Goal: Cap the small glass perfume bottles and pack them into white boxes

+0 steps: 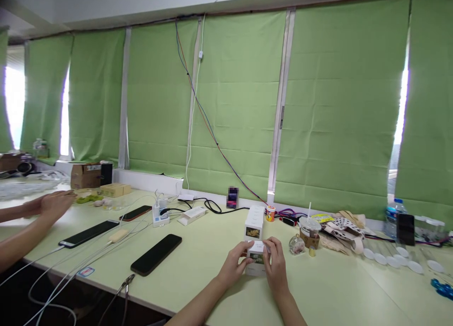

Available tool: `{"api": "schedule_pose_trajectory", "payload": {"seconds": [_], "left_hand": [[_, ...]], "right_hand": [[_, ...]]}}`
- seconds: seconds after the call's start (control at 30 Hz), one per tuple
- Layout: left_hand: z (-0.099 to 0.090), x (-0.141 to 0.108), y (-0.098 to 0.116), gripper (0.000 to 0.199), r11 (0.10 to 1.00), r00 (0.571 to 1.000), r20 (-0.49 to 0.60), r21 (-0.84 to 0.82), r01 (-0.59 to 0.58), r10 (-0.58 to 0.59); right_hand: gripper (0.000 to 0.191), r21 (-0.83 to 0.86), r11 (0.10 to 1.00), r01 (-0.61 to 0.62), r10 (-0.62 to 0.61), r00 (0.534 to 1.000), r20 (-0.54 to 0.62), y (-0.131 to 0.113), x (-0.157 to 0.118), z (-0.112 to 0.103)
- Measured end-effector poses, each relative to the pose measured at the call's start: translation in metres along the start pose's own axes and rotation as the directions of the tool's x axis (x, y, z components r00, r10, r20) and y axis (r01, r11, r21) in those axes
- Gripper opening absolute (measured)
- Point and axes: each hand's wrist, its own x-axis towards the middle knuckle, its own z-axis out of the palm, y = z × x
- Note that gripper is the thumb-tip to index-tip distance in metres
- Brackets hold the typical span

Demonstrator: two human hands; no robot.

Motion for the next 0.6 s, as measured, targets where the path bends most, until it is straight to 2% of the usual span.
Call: {"api": "schedule_pose_trajectory", "payload": {"seconds": [0.23,0.6], "left_hand": [[-0.0001,0.0003,-0.0003,0.041,0.998,0.999,-0.015,-0.048,0.034,-0.034],[0.0012,0.0024,-0.0007,0.040,0.998,0.997,-0.048,-0.035,0.055,-0.057]], "right_hand": [[0.022,-0.031,0.999,0.009,-0.010,1.000,-0.017,-0.0048,0.0016,-0.0001],[0.023,-0.088,0.996,0.029,-0.029,1.000,-0.002,-0.0003,0.0018,0.0007]]}}
